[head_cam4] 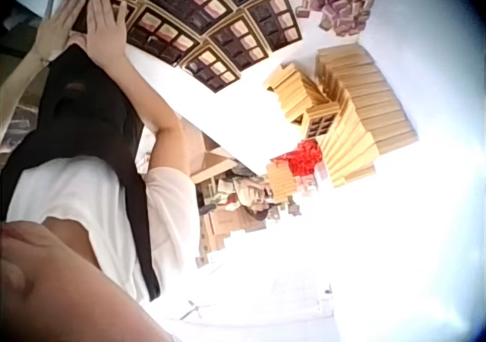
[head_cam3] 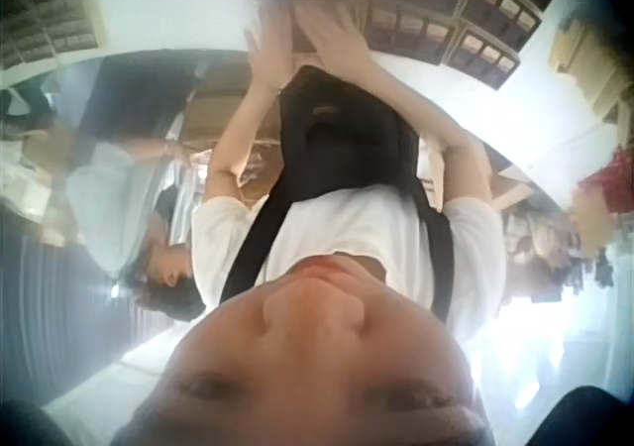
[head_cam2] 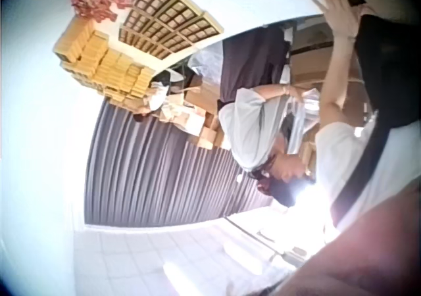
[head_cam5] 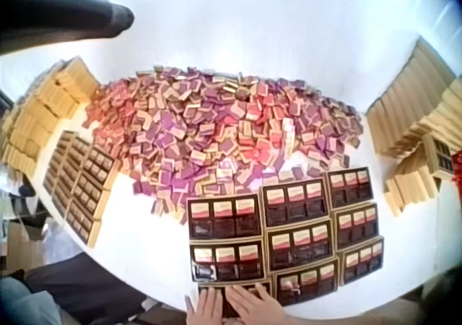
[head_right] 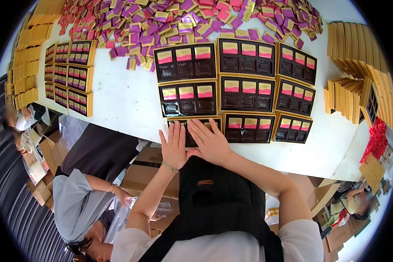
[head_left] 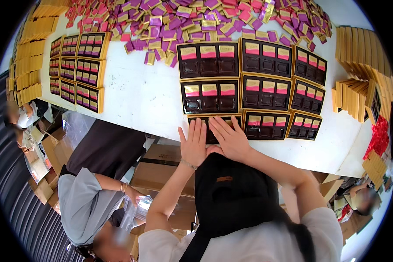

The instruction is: The person assembles small rectangular trays by placing colorful square packets into the compartments of black plastic inserts. They then place the filled inserts into wooden frames and stack the completed units. The person also handles clear plastic bags and stacks of empty wooden frames.

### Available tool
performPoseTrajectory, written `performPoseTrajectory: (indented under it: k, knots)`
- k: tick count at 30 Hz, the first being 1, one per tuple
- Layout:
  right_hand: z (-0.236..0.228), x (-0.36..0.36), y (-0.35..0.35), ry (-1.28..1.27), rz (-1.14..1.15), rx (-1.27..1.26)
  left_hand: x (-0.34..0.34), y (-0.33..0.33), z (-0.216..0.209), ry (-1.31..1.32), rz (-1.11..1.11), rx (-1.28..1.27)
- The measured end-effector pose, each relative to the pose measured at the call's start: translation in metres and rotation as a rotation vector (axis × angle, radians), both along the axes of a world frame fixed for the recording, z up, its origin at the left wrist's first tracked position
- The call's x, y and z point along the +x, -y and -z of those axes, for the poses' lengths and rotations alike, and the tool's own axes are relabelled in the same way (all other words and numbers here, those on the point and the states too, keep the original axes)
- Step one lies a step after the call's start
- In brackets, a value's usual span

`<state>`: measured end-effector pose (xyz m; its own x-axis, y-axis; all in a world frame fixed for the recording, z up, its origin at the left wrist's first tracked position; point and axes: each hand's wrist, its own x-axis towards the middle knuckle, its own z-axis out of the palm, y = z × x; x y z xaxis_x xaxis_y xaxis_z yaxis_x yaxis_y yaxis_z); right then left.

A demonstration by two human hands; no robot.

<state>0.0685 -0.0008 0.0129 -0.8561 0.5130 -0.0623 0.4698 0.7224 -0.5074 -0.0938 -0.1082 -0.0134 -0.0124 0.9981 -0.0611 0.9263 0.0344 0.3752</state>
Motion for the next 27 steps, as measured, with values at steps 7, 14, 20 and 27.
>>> performPoseTrajectory:
  k: [7,14,20,27]
  knots:
    - [-0.009,-0.052,-0.188,-0.397,0.359,0.236,-0.079,-0.176,-0.042,0.135,-0.145,0.379]
    - [0.024,-0.110,-0.279,-0.100,0.101,0.345,-0.119,-0.297,-0.020,0.123,0.092,0.047]
    - [0.038,-0.099,-0.277,-0.333,0.298,0.219,-0.132,-0.296,-0.005,0.961,-0.251,-0.095]
    - [-0.007,-0.073,-0.198,-0.388,0.354,-0.002,-0.119,-0.234,-0.026,1.045,-0.378,0.024]
